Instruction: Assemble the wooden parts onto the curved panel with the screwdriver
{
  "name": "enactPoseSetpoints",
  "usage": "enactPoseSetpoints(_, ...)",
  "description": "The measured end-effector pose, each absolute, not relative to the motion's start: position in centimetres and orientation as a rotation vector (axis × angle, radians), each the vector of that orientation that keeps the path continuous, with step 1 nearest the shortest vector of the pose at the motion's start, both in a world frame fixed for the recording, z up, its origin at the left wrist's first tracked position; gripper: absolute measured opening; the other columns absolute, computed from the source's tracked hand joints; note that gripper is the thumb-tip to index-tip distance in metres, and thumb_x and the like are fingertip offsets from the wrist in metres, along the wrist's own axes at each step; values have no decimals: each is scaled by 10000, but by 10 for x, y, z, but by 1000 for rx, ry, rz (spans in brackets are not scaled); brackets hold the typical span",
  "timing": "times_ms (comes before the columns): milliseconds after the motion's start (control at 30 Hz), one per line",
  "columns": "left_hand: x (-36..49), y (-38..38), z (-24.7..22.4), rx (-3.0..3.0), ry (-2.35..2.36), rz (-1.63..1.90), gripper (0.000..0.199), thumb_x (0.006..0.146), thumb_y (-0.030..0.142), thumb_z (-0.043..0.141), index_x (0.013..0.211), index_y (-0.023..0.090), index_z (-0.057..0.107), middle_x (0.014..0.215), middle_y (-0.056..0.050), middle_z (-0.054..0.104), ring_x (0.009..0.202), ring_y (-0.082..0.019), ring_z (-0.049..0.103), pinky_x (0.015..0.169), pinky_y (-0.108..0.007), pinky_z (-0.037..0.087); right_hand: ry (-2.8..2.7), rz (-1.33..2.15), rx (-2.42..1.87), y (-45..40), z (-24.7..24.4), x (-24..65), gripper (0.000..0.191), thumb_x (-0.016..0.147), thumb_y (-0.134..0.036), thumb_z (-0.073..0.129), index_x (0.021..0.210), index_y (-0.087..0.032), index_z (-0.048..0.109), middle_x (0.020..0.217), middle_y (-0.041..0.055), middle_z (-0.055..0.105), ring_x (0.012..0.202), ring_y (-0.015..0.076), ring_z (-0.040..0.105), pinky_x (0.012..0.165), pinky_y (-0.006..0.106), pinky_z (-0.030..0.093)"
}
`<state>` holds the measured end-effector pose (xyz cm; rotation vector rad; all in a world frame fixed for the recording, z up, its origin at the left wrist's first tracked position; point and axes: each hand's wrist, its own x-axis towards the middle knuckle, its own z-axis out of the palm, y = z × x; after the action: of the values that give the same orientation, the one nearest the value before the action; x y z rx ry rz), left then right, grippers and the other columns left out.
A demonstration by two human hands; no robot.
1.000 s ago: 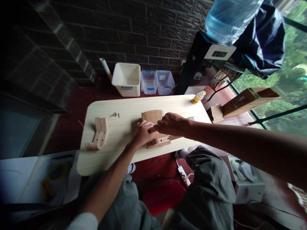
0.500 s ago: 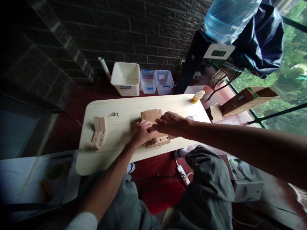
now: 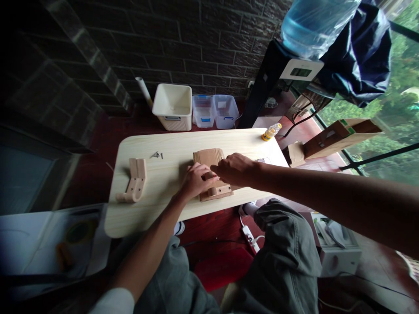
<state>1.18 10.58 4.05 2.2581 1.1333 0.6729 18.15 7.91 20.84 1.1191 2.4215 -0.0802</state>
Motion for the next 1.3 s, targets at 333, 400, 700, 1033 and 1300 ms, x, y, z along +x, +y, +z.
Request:
enactPoseSetpoints(333, 13, 106, 43, 2272, 1141, 676, 226, 870, 470, 719, 819, 253, 754, 986, -29, 772, 991, -255, 602, 868, -419, 385, 2526, 49, 914, 88, 201, 191, 248, 993, -86, 458, 1124, -140, 661, 939, 106, 729, 730, 177, 671, 581, 284, 304)
enactPoseSetpoints(400, 13, 106, 43, 2269, 1138, 686, 218, 875, 468, 714, 826, 261, 761, 980, -23, 774, 984, -254, 603, 867, -418, 382, 2477, 0, 1023, 87, 200, 189, 204, 1006, -153, 483, 1099, -131, 663, 884, 103, 737, 714, 187, 676, 578, 282, 314)
enactPoseSetpoints(700, 12, 106, 42, 2265, 1139, 674, 207, 862, 455, 725, 805, 257, 746, 985, -25, 769, 985, -258, 599, 874, -423, 387, 2485, 23, 1002, 86, 201, 186, 231, 989, -137, 519, 1165, -141, 670, 897, 108, 747, 733, 187, 683, 614, 279, 353)
enactPoseSetpoints(1033, 12, 106, 47, 2262, 1118, 661, 202, 864, 439, 716, 801, 249, 740, 987, -36, 769, 999, -265, 601, 879, -425, 392, 2514, 3, 935, 87, 202, 185, 368, 990, -121, 510, 1327, -216, 620, 912, 84, 758, 720, 167, 664, 619, 275, 339)
enactPoseSetpoints(1300, 13, 106, 45, 2261, 1141, 673, 220, 863, 468, 724, 797, 259, 747, 953, -28, 761, 987, -258, 598, 861, -411, 398, 2423, -30, 1079, 89, 205, 180, 271, 964, -190, 555, 1206, -167, 674, 891, 110, 758, 756, 217, 690, 609, 286, 351)
